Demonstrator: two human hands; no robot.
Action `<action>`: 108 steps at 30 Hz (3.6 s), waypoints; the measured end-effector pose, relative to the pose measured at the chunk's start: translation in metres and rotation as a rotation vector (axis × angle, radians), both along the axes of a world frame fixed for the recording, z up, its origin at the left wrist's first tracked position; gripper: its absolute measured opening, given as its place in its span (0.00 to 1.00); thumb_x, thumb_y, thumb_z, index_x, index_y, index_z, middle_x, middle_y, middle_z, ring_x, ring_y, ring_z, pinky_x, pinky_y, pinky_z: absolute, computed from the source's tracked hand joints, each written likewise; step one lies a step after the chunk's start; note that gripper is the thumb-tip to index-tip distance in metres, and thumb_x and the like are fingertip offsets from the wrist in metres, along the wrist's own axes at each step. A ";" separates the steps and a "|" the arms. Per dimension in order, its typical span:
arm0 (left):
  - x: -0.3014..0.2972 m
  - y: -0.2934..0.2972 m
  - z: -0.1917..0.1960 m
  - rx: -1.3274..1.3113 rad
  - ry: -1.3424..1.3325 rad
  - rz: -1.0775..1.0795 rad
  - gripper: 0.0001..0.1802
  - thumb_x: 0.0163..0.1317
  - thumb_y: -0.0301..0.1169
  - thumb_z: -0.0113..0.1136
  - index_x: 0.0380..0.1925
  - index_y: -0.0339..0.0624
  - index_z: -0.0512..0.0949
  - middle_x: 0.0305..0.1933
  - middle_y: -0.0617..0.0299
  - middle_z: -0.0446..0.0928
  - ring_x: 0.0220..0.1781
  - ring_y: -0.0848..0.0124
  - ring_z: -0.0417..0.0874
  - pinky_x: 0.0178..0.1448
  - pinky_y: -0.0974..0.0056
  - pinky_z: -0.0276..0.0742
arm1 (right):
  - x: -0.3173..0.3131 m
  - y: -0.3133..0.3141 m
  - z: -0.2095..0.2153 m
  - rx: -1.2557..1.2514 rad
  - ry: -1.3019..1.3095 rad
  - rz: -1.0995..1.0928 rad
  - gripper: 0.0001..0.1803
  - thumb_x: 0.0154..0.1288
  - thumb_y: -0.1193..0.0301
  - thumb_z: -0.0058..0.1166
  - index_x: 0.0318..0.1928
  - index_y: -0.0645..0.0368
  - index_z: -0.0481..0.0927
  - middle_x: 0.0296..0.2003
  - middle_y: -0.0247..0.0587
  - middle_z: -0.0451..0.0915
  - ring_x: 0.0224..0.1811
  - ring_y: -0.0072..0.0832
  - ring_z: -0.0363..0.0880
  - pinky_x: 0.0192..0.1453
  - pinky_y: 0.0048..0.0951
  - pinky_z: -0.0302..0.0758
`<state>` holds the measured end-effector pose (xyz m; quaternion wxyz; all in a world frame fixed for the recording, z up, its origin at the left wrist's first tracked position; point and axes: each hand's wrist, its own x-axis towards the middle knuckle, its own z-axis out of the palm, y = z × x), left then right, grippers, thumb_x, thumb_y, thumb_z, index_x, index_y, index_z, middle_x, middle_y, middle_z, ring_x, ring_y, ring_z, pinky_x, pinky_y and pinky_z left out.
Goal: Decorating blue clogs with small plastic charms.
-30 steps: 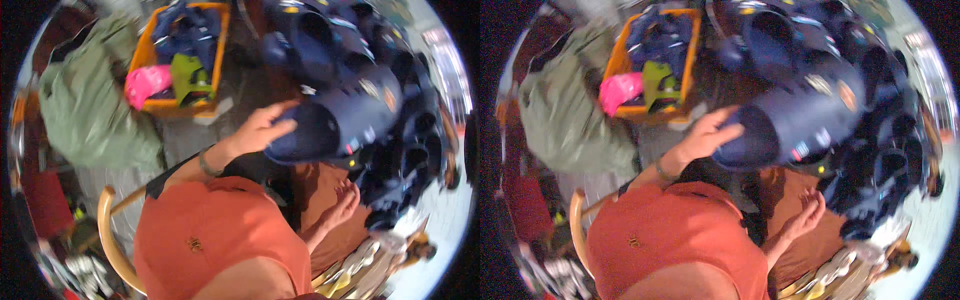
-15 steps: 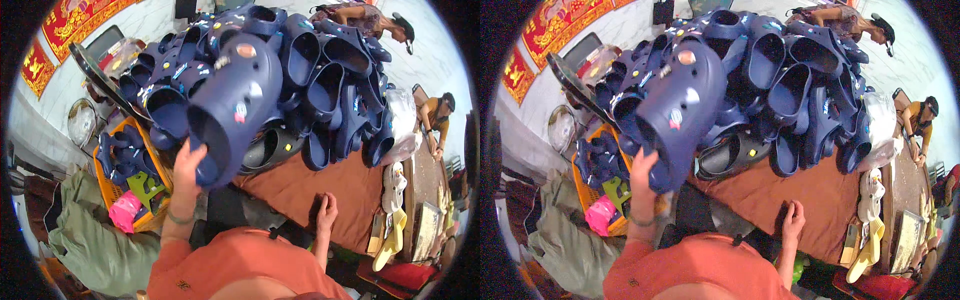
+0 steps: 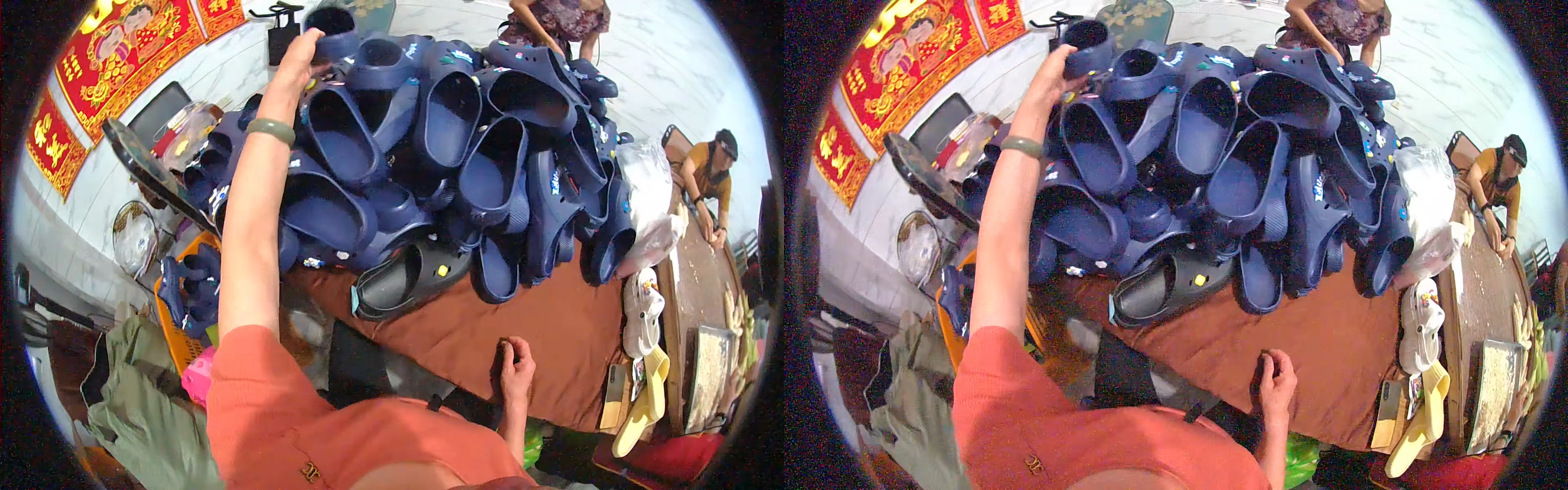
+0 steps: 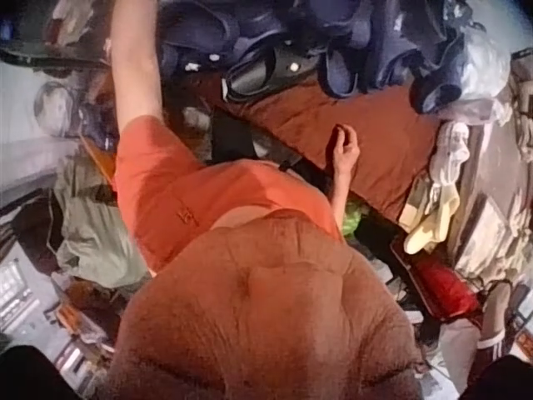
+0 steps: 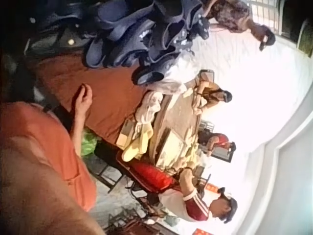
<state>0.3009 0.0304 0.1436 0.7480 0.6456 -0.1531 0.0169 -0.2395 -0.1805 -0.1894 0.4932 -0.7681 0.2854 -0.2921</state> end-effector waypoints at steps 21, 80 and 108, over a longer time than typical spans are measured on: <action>0.107 -0.030 -0.044 0.730 -0.224 0.428 0.57 0.60 0.66 0.37 0.65 0.16 0.46 0.65 0.27 0.58 0.69 0.42 0.61 0.70 0.57 0.58 | -0.004 -0.006 0.014 -0.178 0.073 -0.013 0.07 0.61 0.74 0.55 0.40 0.59 0.79 0.35 0.45 0.80 0.39 0.41 0.78 0.44 0.35 0.75; -0.391 -0.008 -0.263 0.773 -1.267 -0.868 0.20 0.47 0.23 0.64 0.41 0.35 0.71 0.41 0.56 0.74 0.34 0.61 0.74 0.37 0.58 0.65 | -0.052 -0.075 0.029 0.287 -0.255 0.232 0.46 0.44 0.66 0.67 0.66 0.60 0.61 0.63 0.43 0.65 0.65 0.31 0.65 0.69 0.31 0.60; -0.426 -0.120 -0.288 -0.063 1.003 -1.076 0.16 0.60 0.23 0.58 0.48 0.31 0.74 0.46 0.53 0.80 0.44 0.67 0.83 0.49 0.63 0.82 | -0.015 -0.058 0.003 0.448 -0.296 -0.179 0.19 0.74 0.61 0.43 0.48 0.66 0.78 0.49 0.43 0.79 0.47 0.24 0.77 0.53 0.24 0.74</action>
